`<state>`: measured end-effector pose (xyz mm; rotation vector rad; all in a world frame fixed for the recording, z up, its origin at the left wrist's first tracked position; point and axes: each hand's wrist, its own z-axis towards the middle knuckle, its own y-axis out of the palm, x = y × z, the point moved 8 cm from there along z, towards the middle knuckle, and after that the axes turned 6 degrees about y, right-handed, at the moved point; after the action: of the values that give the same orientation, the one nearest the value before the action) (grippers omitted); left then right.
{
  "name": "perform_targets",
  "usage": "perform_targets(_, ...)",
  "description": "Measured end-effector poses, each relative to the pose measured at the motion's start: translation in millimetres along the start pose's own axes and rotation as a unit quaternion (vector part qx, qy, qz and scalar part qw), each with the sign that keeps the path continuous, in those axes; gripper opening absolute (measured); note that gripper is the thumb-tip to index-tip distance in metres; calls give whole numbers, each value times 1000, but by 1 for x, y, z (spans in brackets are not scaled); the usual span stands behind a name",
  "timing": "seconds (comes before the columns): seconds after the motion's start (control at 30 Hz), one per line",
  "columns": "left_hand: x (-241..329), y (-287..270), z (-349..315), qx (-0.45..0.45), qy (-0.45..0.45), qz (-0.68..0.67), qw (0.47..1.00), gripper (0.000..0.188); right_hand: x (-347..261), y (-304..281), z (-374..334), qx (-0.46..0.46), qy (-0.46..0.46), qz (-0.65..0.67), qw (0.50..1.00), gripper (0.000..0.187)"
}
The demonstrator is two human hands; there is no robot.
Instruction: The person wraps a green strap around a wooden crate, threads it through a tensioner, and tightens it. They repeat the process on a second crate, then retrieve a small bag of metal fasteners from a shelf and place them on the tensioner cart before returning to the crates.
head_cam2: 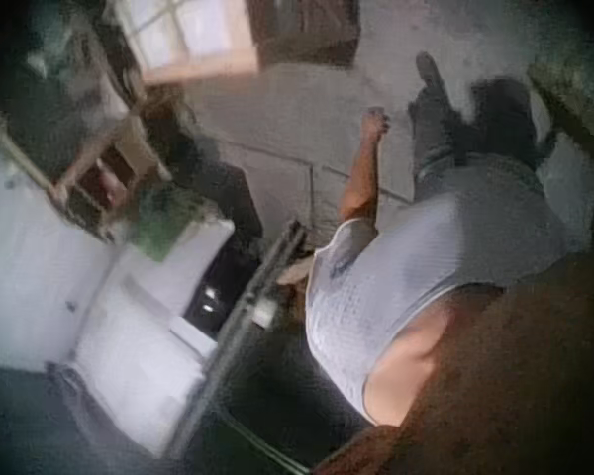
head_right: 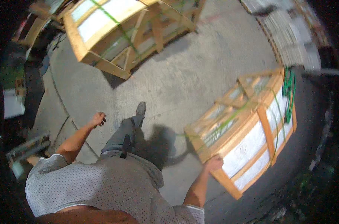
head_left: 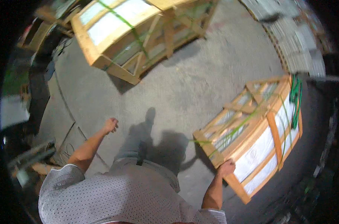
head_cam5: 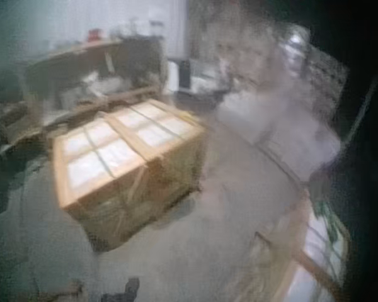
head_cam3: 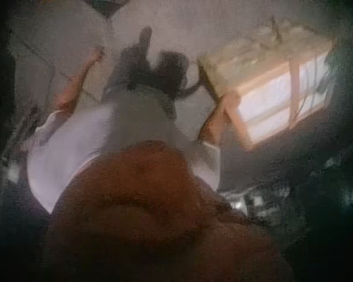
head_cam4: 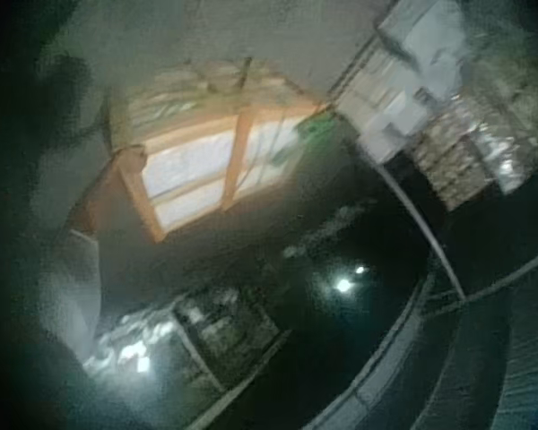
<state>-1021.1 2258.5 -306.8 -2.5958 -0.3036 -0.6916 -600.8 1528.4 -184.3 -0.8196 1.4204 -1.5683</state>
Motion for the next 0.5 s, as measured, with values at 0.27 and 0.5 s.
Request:
perform_targets(0.27, 70, 107, 135, -142, 3, 183, 973, 36, -45, -16, -4, 63, 62, 12, 996, 46)
perform_targets(0.5, 53, 327, 233, -292, 115, 437, 843, 46, -20, 16, 5, -42, 131, 125, 983, 40)
